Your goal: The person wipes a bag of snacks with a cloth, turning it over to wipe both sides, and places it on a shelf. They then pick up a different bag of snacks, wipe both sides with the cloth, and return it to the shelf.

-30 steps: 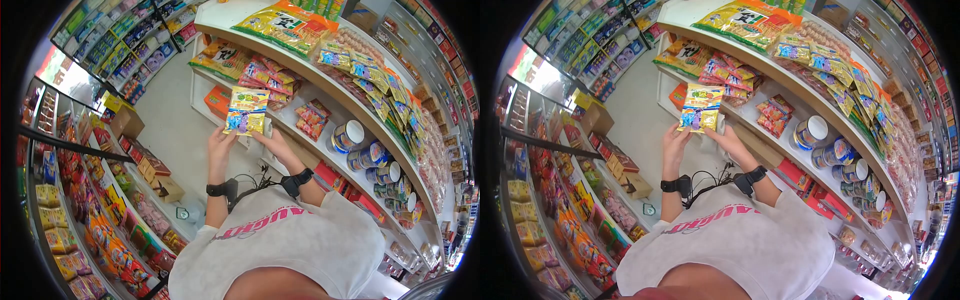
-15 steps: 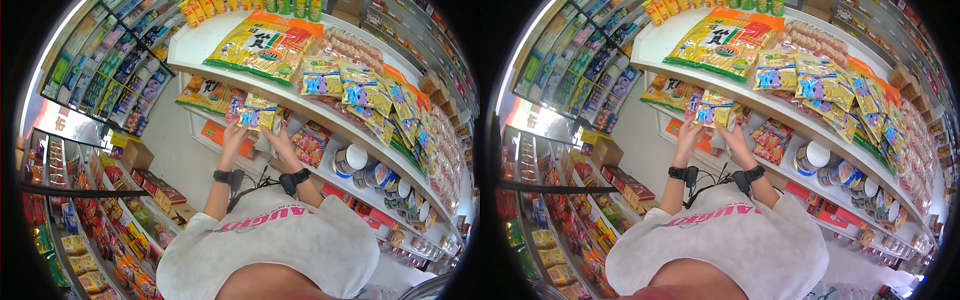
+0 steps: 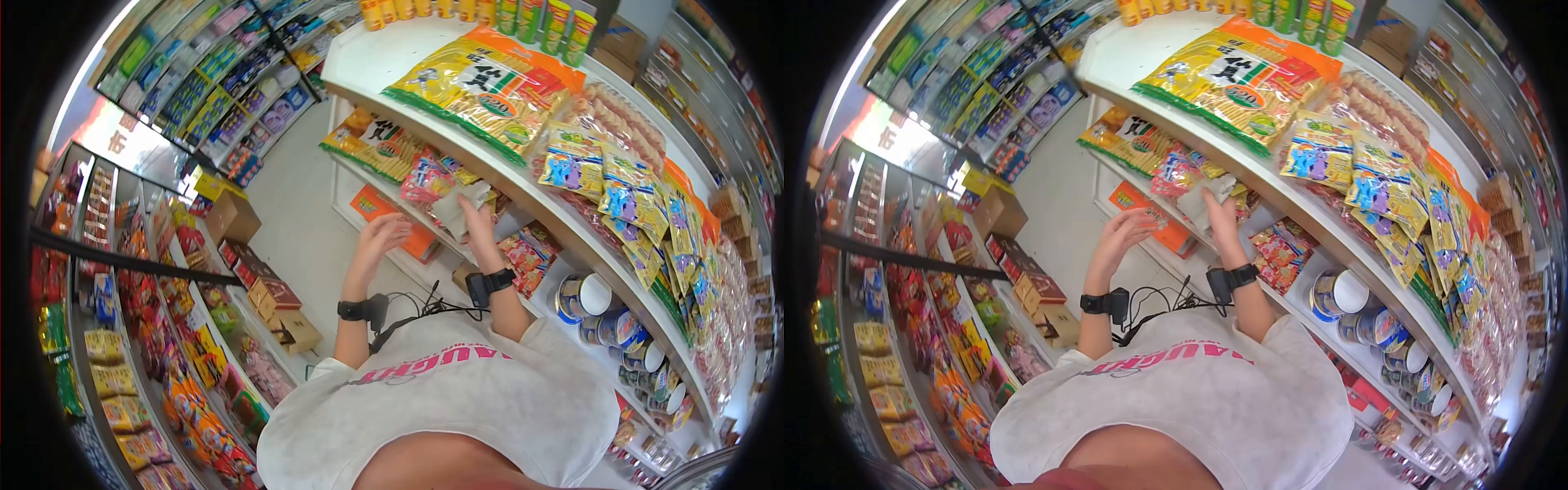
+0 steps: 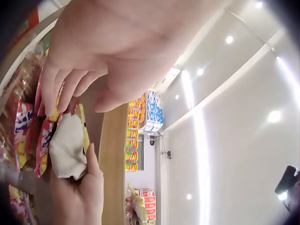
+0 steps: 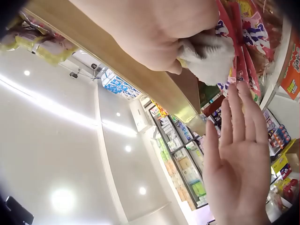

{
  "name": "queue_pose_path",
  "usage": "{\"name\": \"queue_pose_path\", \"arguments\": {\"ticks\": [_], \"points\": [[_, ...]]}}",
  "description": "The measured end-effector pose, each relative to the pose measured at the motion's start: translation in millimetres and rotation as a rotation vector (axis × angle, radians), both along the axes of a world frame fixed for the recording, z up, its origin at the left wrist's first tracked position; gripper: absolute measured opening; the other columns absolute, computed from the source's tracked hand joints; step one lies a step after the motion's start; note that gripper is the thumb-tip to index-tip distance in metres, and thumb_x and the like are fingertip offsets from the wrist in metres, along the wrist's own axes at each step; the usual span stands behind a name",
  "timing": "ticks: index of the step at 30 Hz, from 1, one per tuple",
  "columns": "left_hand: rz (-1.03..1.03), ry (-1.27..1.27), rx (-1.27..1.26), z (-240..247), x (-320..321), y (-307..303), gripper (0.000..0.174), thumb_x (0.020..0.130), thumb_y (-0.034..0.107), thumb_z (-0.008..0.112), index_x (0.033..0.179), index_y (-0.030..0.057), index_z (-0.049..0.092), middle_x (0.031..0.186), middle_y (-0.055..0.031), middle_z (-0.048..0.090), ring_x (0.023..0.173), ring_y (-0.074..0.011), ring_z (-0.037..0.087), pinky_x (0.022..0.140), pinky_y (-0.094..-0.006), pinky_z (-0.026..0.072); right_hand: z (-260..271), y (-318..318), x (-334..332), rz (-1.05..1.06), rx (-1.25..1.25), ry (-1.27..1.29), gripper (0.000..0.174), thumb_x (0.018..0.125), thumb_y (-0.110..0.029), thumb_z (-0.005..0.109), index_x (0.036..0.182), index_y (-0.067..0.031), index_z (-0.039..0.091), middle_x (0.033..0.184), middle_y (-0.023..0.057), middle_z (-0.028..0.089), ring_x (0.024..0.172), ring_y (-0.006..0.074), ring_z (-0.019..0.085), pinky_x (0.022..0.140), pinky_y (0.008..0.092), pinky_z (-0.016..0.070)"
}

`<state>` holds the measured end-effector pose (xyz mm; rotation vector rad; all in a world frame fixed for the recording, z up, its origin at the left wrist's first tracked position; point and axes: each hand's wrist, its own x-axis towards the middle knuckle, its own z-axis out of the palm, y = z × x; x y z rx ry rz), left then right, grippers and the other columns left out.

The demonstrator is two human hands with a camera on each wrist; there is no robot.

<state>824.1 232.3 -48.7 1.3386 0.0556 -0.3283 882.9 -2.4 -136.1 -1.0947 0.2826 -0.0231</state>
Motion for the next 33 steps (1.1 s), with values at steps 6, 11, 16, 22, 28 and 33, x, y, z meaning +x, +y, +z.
{"name": "queue_pose_path", "arguments": {"ticks": [6, 11, 16, 22, 28, 33], "points": [[0.241, -0.043, 0.013, 11.7, -80.7, 59.2, 0.037, 0.103, 0.026, 0.05, 0.127, -0.0013, 0.055, 0.117, -0.0168, 0.066, 0.109, -0.0252, 0.066, 0.095, -0.0345, 0.0513, 4.3, 31.7, -52.1, 0.113, -0.005, 0.028, 0.037, 0.094, -0.019, 0.062, 0.125, 0.0011, 0.056, 0.118, 0.0076, 0.063, 0.107, 0.0176, 0.06, 0.09, 0.0316, 0.0476], [0.37, -0.04, -0.031, 9.8, -165.8, 87.8, 0.038, 0.104, 0.028, 0.049, 0.127, -0.0022, 0.055, 0.118, -0.0174, 0.065, 0.108, -0.0254, 0.066, 0.095, -0.0348, 0.0513, 18.5, 73.3, -106.5, 0.268, 0.005, 0.026, 0.04, 0.096, -0.018, 0.06, 0.13, 0.001, 0.053, 0.122, 0.0079, 0.062, 0.112, 0.0196, 0.059, 0.095, 0.0325, 0.0469], [0.454, -0.022, -0.041, -9.9, -243.7, 92.0, 0.042, 0.1, 0.027, 0.058, 0.129, -0.003, 0.054, 0.121, -0.0166, 0.064, 0.108, -0.0239, 0.065, 0.095, -0.0345, 0.0512, 71.2, 106.9, -182.4, 0.48, 0.041, 0.089, 0.044, 0.097, -0.022, 0.061, 0.134, -0.0004, 0.05, 0.125, 0.0074, 0.06, 0.114, 0.0182, 0.059, 0.099, 0.0334, 0.0463], [0.326, -0.056, 0.014, -2.2, -305.0, 73.0, 0.043, 0.094, 0.022, 0.067, 0.127, -0.0031, 0.056, 0.111, -0.0108, 0.066, 0.099, -0.0158, 0.064, 0.088, -0.0292, 0.0508, 103.2, 123.7, -255.8, 0.779, -0.056, 0.109, 0.047, 0.099, -0.033, 0.06, 0.134, -0.0023, 0.052, 0.127, 0.0051, 0.06, 0.114, 0.0138, 0.057, 0.097, 0.03, 0.0454], [0.405, -0.051, 0.156, 4.8, -347.9, 59.6, 0.03, 0.089, 0.021, 0.074, 0.105, -0.0023, 0.065, 0.089, -0.0024, 0.068, 0.079, -0.0091, 0.063, 0.073, -0.0245, 0.0491, 98.9, 119.2, -284.4, 0.99, -0.227, -0.027, 0.046, 0.1, -0.033, 0.06, 0.132, -0.0017, 0.055, 0.126, 0.0047, 0.06, 0.116, 0.0129, 0.054, 0.099, 0.0291, 0.0427], [0.591, -0.065, 0.154, 4.8, -376.7, 36.2, 0.026, 0.089, 0.02, 0.073, 0.103, -0.0014, 0.066, 0.088, -0.0004, 0.066, 0.08, -0.007, 0.061, 0.071, -0.0237, 0.0483, 92.9, 99.9, -294.2, 1.136, -0.217, -0.066, 0.045, 0.1, -0.03, 0.059, 0.133, -0.0004, 0.055, 0.127, 0.0049, 0.06, 0.117, 0.0135, 0.054, 0.099, 0.029, 0.0419]]}}
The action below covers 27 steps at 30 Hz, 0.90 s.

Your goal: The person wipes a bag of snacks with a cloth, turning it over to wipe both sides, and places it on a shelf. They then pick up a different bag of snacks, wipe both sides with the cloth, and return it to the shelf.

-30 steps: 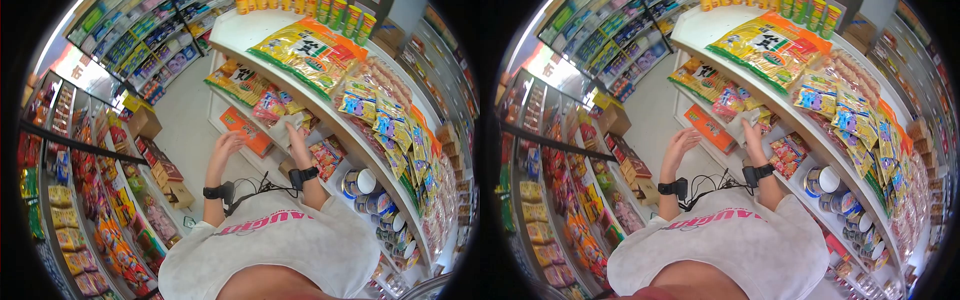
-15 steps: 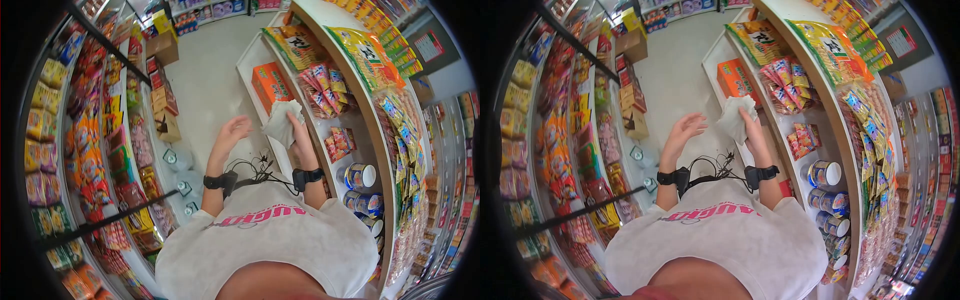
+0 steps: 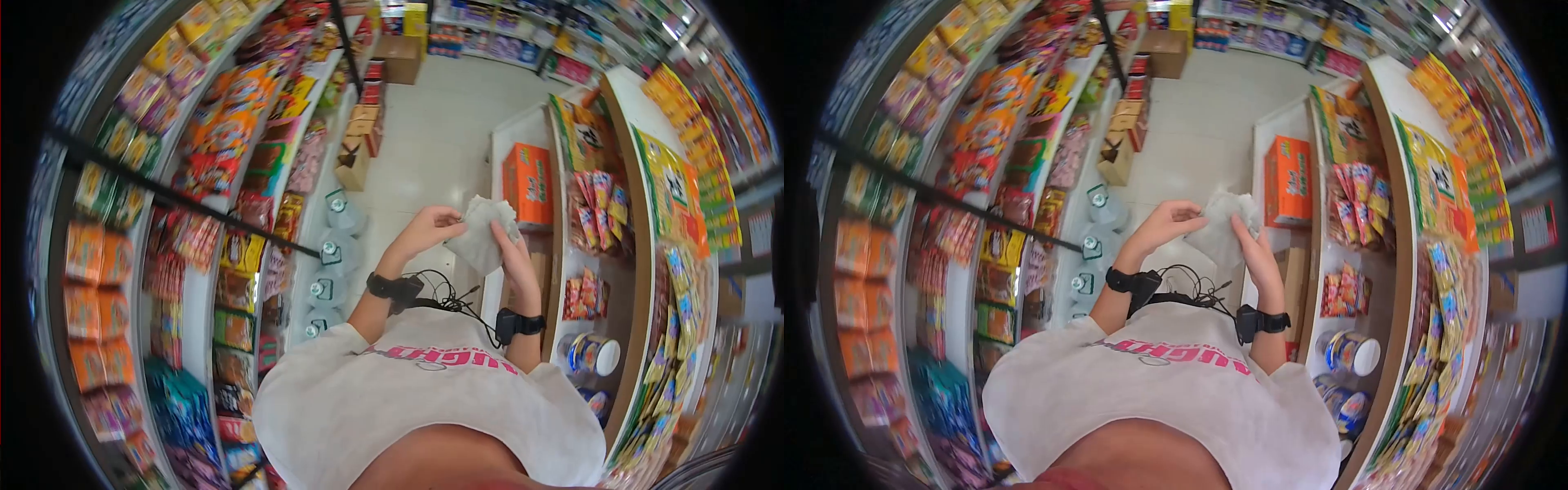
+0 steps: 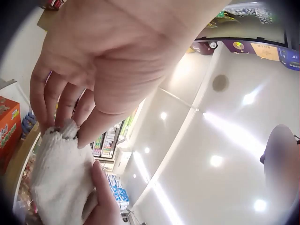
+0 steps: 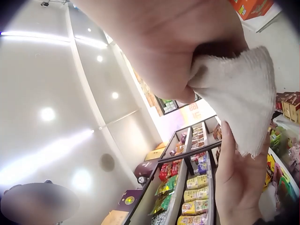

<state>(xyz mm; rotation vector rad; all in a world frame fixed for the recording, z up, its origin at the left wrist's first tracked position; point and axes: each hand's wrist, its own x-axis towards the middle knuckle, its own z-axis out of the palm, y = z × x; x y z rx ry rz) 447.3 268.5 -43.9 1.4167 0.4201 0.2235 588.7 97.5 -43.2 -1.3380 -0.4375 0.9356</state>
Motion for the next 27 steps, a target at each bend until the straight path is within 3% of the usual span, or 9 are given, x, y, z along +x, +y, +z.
{"name": "queue_pose_path", "arguments": {"ticks": [5, 11, 14, 20, 27], "points": [[0.082, -0.03, -0.008, -11.7, -24.7, -41.7, 0.026, 0.089, 0.021, 0.073, 0.104, 0.0015, 0.066, 0.093, 0.0, 0.065, 0.085, -0.0077, 0.06, 0.073, -0.0239, 0.0478, -11.6, -32.6, -13.6, 0.079, 0.004, 0.045, 0.046, 0.1, -0.029, 0.059, 0.135, 0.0005, 0.053, 0.129, 0.0061, 0.059, 0.117, 0.0148, 0.054, 0.1, 0.0296, 0.0416], [0.087, 0.006, 0.09, 4.5, -97.3, -90.8, 0.029, 0.09, 0.021, 0.072, 0.108, 0.0, 0.063, 0.092, -0.001, 0.064, 0.085, -0.0086, 0.059, 0.074, -0.0252, 0.0486, -35.3, -38.0, -55.9, 0.245, 0.002, 0.156, 0.044, 0.099, -0.027, 0.059, 0.132, 0.0018, 0.053, 0.128, 0.0081, 0.06, 0.114, 0.0161, 0.056, 0.099, 0.031, 0.0423], [0.203, 0.041, 0.193, -9.2, -144.1, -96.3, 0.029, 0.089, 0.019, 0.072, 0.109, -0.0006, 0.063, 0.095, -0.0015, 0.064, 0.086, -0.0085, 0.06, 0.076, -0.0253, 0.0493, -32.3, -23.8, -87.4, 0.433, -0.059, 0.136, 0.045, 0.098, -0.024, 0.062, 0.135, -0.0005, 0.051, 0.129, 0.0059, 0.059, 0.117, 0.0161, 0.055, 0.098, 0.0308, 0.043], [0.627, -0.021, 0.08, -2.6, -241.8, -107.9, 0.028, 0.09, 0.015, 0.07, 0.112, -0.0004, 0.064, 0.099, -0.0013, 0.065, 0.092, -0.0086, 0.061, 0.083, -0.0246, 0.0486, -8.2, 11.6, -170.0, 0.686, -0.04, 0.027, 0.046, 0.095, -0.026, 0.067, 0.13, 0.0018, 0.055, 0.121, 0.0076, 0.063, 0.108, 0.0146, 0.059, 0.093, 0.0288, 0.0452], [0.842, -0.101, 0.044, -12.2, -377.1, -104.3, 0.027, 0.09, 0.013, 0.071, 0.113, 0.0003, 0.064, 0.099, -0.001, 0.065, 0.095, -0.0095, 0.062, 0.085, -0.0244, 0.0488, -0.1, 60.5, -301.2, 0.999, 0.022, -0.046, 0.045, 0.093, -0.028, 0.069, 0.127, 0.0006, 0.058, 0.116, 0.0057, 0.065, 0.103, 0.0119, 0.06, 0.086, 0.0266, 0.0471]]}}
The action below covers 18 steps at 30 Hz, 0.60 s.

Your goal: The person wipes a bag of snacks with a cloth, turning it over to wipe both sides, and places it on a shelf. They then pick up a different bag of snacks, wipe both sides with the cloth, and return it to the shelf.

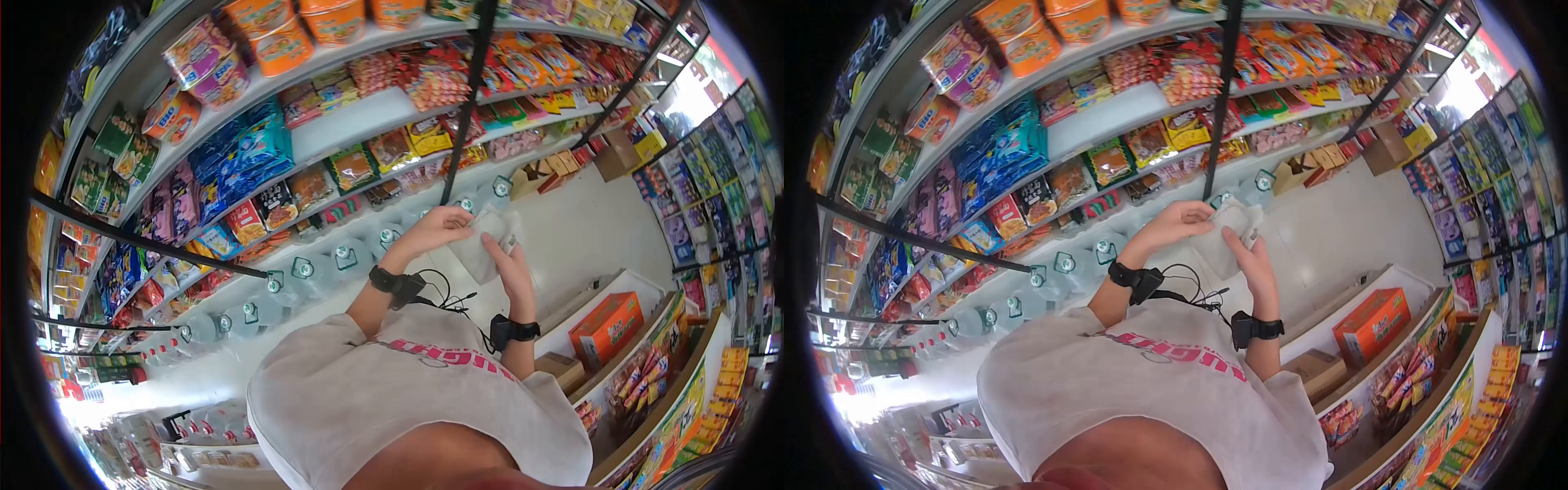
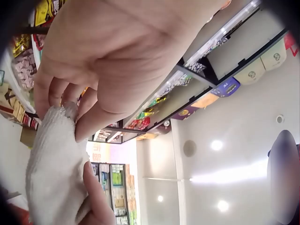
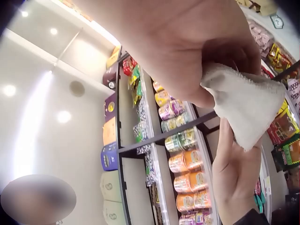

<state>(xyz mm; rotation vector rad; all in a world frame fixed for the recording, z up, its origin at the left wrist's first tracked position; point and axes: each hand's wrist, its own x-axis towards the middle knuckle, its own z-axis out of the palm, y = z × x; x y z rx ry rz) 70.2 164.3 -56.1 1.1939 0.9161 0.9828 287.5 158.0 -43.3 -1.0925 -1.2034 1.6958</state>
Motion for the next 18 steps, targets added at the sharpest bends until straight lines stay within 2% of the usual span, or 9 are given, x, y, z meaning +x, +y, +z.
{"name": "queue_pose_path", "arguments": {"ticks": [2, 5, 6, 9, 12, 15, 18], "points": [[0.09, 0.002, 0.016, 0.4, -47.3, 3.5, 0.027, 0.09, 0.013, 0.071, 0.113, 0.0006, 0.064, 0.099, -0.0012, 0.065, 0.094, -0.0095, 0.062, 0.085, -0.0243, 0.0488, -2.3, 16.2, -51.4, 0.042, -0.001, -0.012, 0.047, 0.093, -0.03, 0.069, 0.127, 0.0006, 0.057, 0.116, 0.0055, 0.065, 0.104, 0.0127, 0.06, 0.087, 0.0266, 0.0467], [0.304, -0.016, 0.031, 6.4, -118.8, 4.5, 0.028, 0.088, 0.012, 0.072, 0.111, -0.0013, 0.065, 0.095, -0.0024, 0.067, 0.087, -0.0094, 0.062, 0.078, -0.024, 0.0498, 4.2, 32.8, -131.8, 0.093, 0.032, -0.025, 0.048, 0.093, -0.033, 0.069, 0.127, -0.0004, 0.058, 0.115, 0.0043, 0.065, 0.103, 0.0119, 0.06, 0.085, 0.0255, 0.0462], [0.314, -0.011, 0.019, 0.5, -143.8, 7.1, 0.026, 0.09, 0.013, 0.07, 0.113, 0.0011, 0.064, 0.101, -0.0024, 0.068, 0.092, -0.0098, 0.062, 0.083, -0.0235, 0.0478, 6.0, 37.4, -156.6, 0.109, 0.046, -0.028, 0.047, 0.093, -0.033, 0.068, 0.126, -0.0009, 0.059, 0.114, 0.0038, 0.066, 0.102, 0.0113, 0.06, 0.083, 0.0249, 0.0461], [0.465, -0.031, 0.052, -1.8, -196.6, 9.4, 0.025, 0.091, 0.013, 0.068, 0.113, 0.0015, 0.065, 0.103, -0.0024, 0.068, 0.092, -0.0102, 0.063, 0.082, -0.0231, 0.0466, 4.1, 59.5, -213.3, 0.234, -0.022, -0.206, 0.043, 0.095, -0.033, 0.065, 0.126, -0.0025, 0.06, 0.113, 0.0047, 0.066, 0.102, 0.011, 0.06, 0.085, 0.0264, 0.0476], [0.625, -0.045, 0.039, -12.4, -231.5, 16.9, 0.027, 0.093, 0.015, 0.065, 0.116, 0.0024, 0.065, 0.108, -0.0053, 0.068, 0.098, -0.0125, 0.061, 0.082, -0.0249, 0.046, 12.5, 72.2, -259.8, 0.266, 0.005, -0.21, 0.043, 0.096, -0.035, 0.062, 0.123, -0.0018, 0.062, 0.107, 0.0045, 0.067, 0.099, 0.0126, 0.061, 0.083, 0.0287, 0.0489], [0.783, -0.048, 0.048, -19.3, -253.4, 20.1, 0.031, 0.094, 0.018, 0.063, 0.121, 0.0039, 0.063, 0.113, -0.007, 0.067, 0.105, -0.0141, 0.06, 0.085, -0.0273, 0.0467, 0.5, 89.2, -301.2, 0.173, 0.195, -0.073, 0.041, 0.097, -0.035, 0.061, 0.118, 0.0, 0.064, 0.102, 0.0047, 0.067, 0.094, 0.0144, 0.062, 0.082, 0.0309, 0.0496], [0.843, -0.075, 0.043, -32.0, -274.5, 22.0, 0.034, 0.094, 0.021, 0.062, 0.124, 0.0046, 0.061, 0.118, -0.0075, 0.065, 0.11, -0.0153, 0.059, 0.089, -0.03, 0.0474, -35.7, 139.3, -331.6, 0.288, 0.372, -0.265, 0.04, 0.096, -0.028, 0.059, 0.12, 0.0036, 0.062, 0.111, 0.0134, 0.066, 0.1, 0.0244, 0.064, 0.088, 0.0362, 0.0494]]}}
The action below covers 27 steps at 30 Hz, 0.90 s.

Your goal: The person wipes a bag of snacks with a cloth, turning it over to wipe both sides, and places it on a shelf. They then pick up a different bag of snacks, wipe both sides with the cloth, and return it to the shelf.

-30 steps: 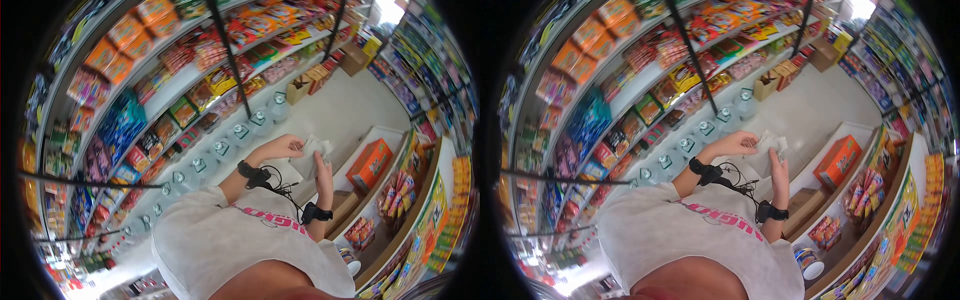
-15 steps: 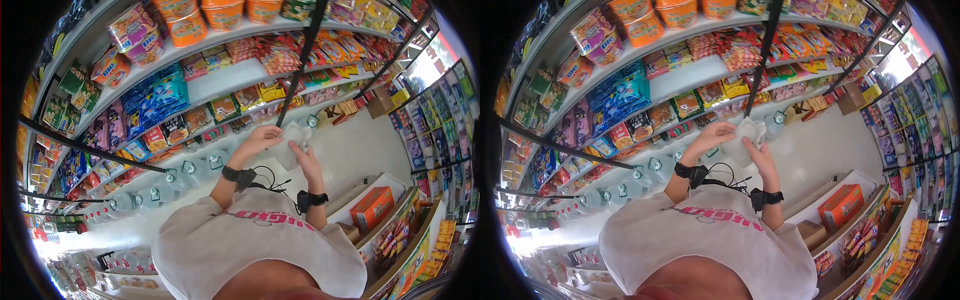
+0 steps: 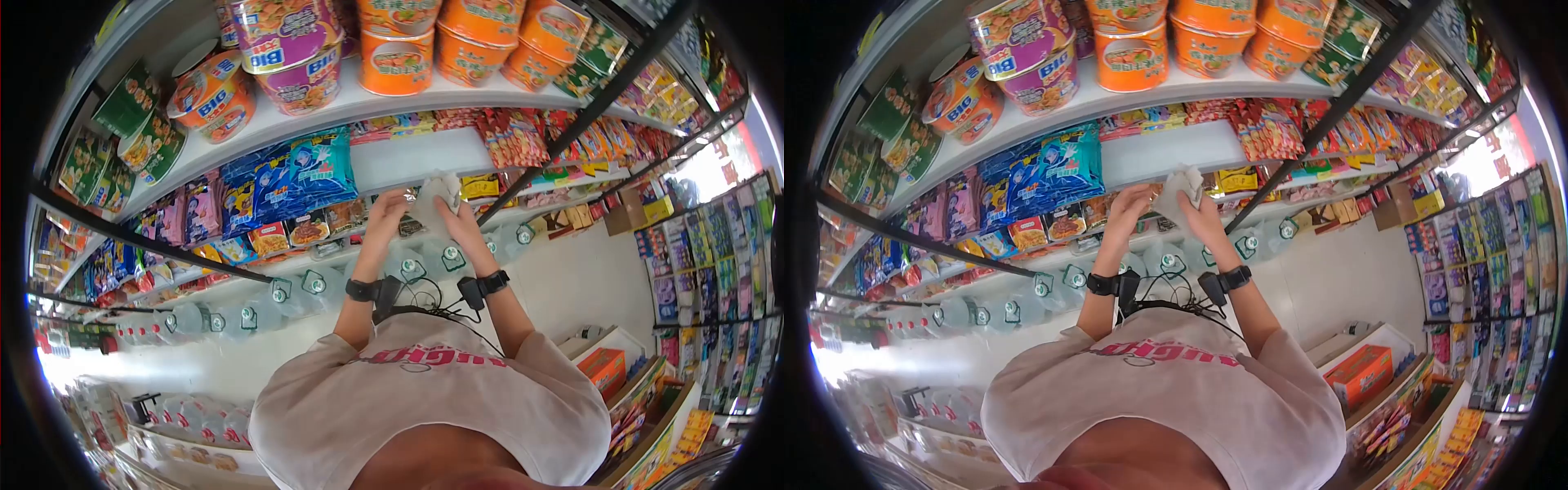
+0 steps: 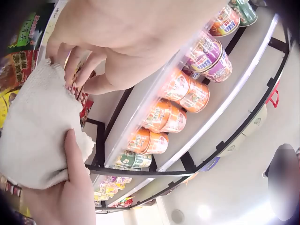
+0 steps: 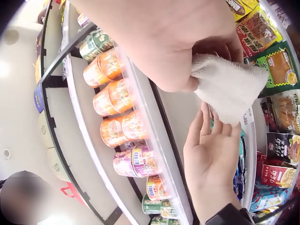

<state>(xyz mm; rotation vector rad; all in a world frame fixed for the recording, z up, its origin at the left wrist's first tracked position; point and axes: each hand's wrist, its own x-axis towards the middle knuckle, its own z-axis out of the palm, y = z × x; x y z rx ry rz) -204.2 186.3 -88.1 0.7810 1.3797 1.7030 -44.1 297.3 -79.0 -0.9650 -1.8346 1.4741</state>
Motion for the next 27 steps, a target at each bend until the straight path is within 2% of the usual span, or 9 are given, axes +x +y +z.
{"name": "queue_pose_path", "arguments": {"ticks": [3, 7, 8, 11, 14, 17, 20, 23, 27], "points": [[0.006, -0.038, -0.091, 5.6, -11.8, -3.2, 0.036, 0.095, 0.024, 0.061, 0.124, 0.0041, 0.06, 0.119, -0.0076, 0.064, 0.111, -0.0164, 0.059, 0.093, -0.0325, 0.0477, 7.7, 31.9, -39.8, 0.059, 0.364, -0.16, 0.04, 0.094, -0.022, 0.058, 0.122, 0.0063, 0.059, 0.125, 0.024, 0.06, 0.113, 0.0367, 0.061, 0.096, 0.0405, 0.0467], [-0.02, -0.032, -0.09, 2.9, -27.0, -1.2, 0.036, 0.095, 0.026, 0.059, 0.124, 0.0033, 0.061, 0.117, -0.0073, 0.065, 0.113, -0.0176, 0.06, 0.097, -0.0343, 0.0478, 13.8, 71.3, -115.5, 0.187, 0.969, -0.018, 0.041, 0.083, -0.012, 0.062, 0.121, 0.0053, 0.06, 0.143, 0.0249, 0.046, 0.129, 0.0431, 0.046, 0.109, 0.0442, 0.0391], [-0.01, -0.084, -0.129, -0.5, -29.4, 2.5, 0.034, 0.096, 0.024, 0.058, 0.123, 0.0035, 0.061, 0.114, -0.0075, 0.066, 0.112, -0.0181, 0.061, 0.098, -0.0349, 0.048, 9.5, 80.6, -130.0, 0.252, 0.956, -0.057, 0.045, 0.078, -0.009, 0.063, 0.121, 0.0053, 0.06, 0.147, 0.025, 0.041, 0.136, 0.0425, 0.039, 0.114, 0.0449, 0.0345], [-0.019, -0.11, -0.11, 6.8, -28.7, 7.5, 0.032, 0.096, 0.022, 0.057, 0.122, 0.0032, 0.062, 0.114, -0.0083, 0.067, 0.111, -0.0192, 0.062, 0.097, -0.0349, 0.0484, -11.3, 99.2, -159.9, 0.26, 1.069, -0.242, 0.048, 0.077, -0.006, 0.064, 0.123, 0.0056, 0.059, 0.147, 0.0241, 0.042, 0.136, 0.0426, 0.038, 0.114, 0.0435, 0.0334], [-0.023, -0.162, -0.108, 6.9, -29.4, 8.9, 0.031, 0.097, 0.021, 0.055, 0.122, 0.0033, 0.062, 0.115, -0.0094, 0.067, 0.112, -0.021, 0.063, 0.097, -0.0348, 0.0486, -20.2, 108.9, -169.6, 0.273, 1.052, -0.276, 0.052, 0.074, -0.005, 0.065, 0.125, 0.0057, 0.058, 0.143, 0.0225, 0.046, 0.135, 0.0396, 0.04, 0.114, 0.0431, 0.0332], [-0.001, -0.196, -0.114, 1.1, -30.5, 11.7, 0.031, 0.099, 0.021, 0.053, 0.121, 0.0016, 0.062, 0.115, -0.0109, 0.067, 0.113, -0.0221, 0.062, 0.098, -0.036, 0.0486, -10.8, 108.6, -167.3, 0.267, 0.951, -0.22, 0.054, 0.071, -0.002, 0.064, 0.125, 0.0051, 0.057, 0.136, 0.0204, 0.051, 0.131, 0.0378, 0.044, 0.111, 0.0431, 0.0362], [-0.048, -0.261, -0.009, -11.0, -34.9, 14.3, 0.039, 0.101, 0.026, 0.051, 0.123, -0.005, 0.058, 0.118, -0.016, 0.065, 0.116, -0.0265, 0.061, 0.103, -0.0391, 0.0473, -1.9, 113.3, -162.3, 0.283, 0.91, -0.207, 0.052, 0.071, 0.0, 0.063, 0.122, 0.0051, 0.058, 0.131, 0.0195, 0.053, 0.125, 0.0376, 0.047, 0.107, 0.0434, 0.0389], [-0.042, -0.287, 0.198, -21.3, -36.4, 23.0, 0.052, 0.1, 0.034, 0.052, 0.125, -0.0116, 0.052, 0.121, -0.0221, 0.062, 0.117, -0.029, 0.061, 0.103, -0.0408, 0.0481, 13.9, 111.4, -140.6, 0.25, 1.012, -0.091, 0.046, 0.069, -0.001, 0.062, 0.114, 0.0047, 0.06, 0.125, 0.0196, 0.055, 0.117, 0.039, 0.05, 0.101, 0.0426, 0.0434], [0.035, -0.816, 0.229, -7.4, -36.7, 38.3, 0.067, 0.099, 0.049, 0.049, 0.126, -0.0127, 0.05, 0.126, -0.023, 0.059, 0.121, -0.0309, 0.056, 0.109, -0.0428, 0.0428, 40.7, 95.6, -90.3, 0.266, 0.94, 0.023, 0.041, 0.073, 0.001, 0.061, 0.114, 0.0077, 0.06, 0.126, 0.0198, 0.054, 0.117, 0.0386, 0.05, 0.102, 0.0434, 0.043]]}}
